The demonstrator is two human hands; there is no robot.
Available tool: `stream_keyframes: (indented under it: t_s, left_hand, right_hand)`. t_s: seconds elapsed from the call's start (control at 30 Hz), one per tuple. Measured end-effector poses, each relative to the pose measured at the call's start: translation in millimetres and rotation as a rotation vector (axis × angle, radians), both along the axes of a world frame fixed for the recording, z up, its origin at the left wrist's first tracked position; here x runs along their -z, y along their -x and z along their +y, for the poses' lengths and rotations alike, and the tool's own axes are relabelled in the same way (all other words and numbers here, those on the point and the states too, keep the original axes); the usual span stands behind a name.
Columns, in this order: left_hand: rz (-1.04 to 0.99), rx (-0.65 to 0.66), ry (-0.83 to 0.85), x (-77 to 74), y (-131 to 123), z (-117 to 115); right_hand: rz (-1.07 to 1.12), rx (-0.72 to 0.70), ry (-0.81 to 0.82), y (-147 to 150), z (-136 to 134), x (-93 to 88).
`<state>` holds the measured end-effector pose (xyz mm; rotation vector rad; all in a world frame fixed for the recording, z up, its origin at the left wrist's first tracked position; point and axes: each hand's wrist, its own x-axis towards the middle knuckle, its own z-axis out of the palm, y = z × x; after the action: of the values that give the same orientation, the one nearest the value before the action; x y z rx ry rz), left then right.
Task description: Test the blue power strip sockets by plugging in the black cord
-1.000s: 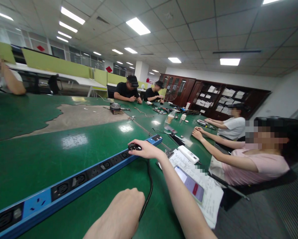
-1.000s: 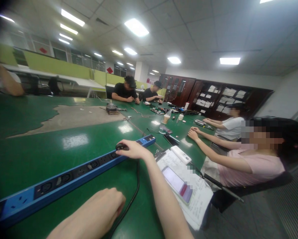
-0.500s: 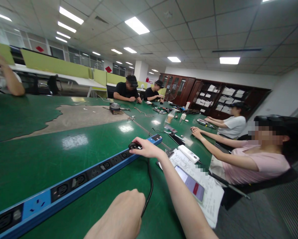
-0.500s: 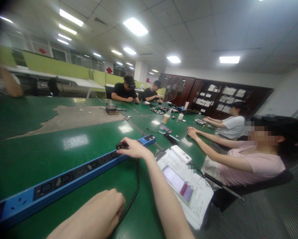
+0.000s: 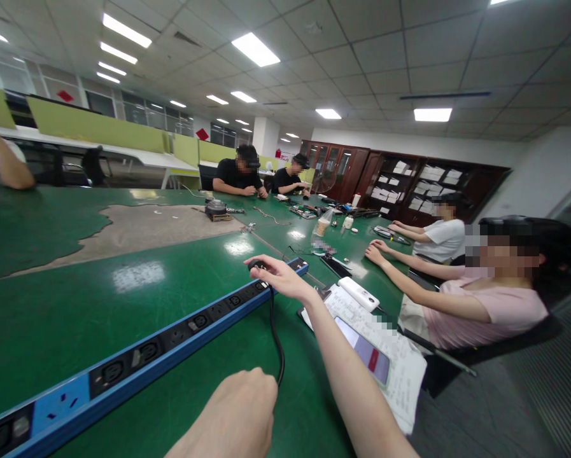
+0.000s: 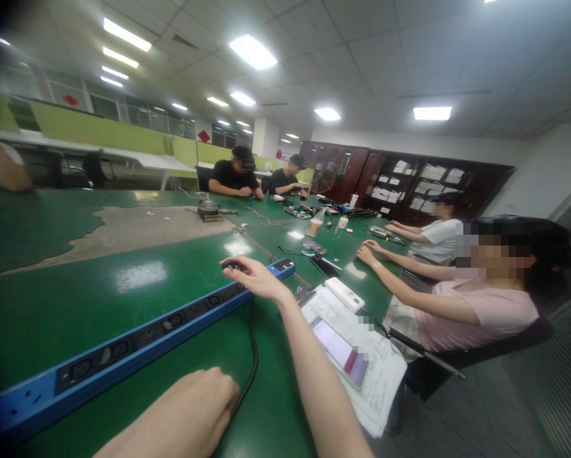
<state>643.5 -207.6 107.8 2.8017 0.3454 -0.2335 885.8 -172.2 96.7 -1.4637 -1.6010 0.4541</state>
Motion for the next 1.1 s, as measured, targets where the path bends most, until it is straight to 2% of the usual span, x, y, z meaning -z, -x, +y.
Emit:
stream_keyframes:
  t_s: [0.17,0.43,0.77,1.0,1.1]
  left_hand:
    - [-0.013,0.037,0.108,6.4,6.3,5.7]
    - [-0.031,0.039,0.181,6.6,12.4,8.9]
    - [-0.107,0.033,0.228,8.2,14.1,9.4]
    - [-0.148,0.039,0.237,8.2,15.0,12.6]
    - [-0.159,0.038,0.232,8.2,15.6,11.4]
  right_hand:
    - [0.111,0.017,-0.122,8.5,-1.8,-9.2]
    - [0.436,0.195,-0.276,7.7,1.4,-16.7]
    - [0.747,-0.014,-0.299,8.2,1.1,-16.4]
    - [0.748,0.027,-0.371,17.7,3.3,-15.6]
    - [0.804,-0.069,-0.298,22.5,2.1,-13.1]
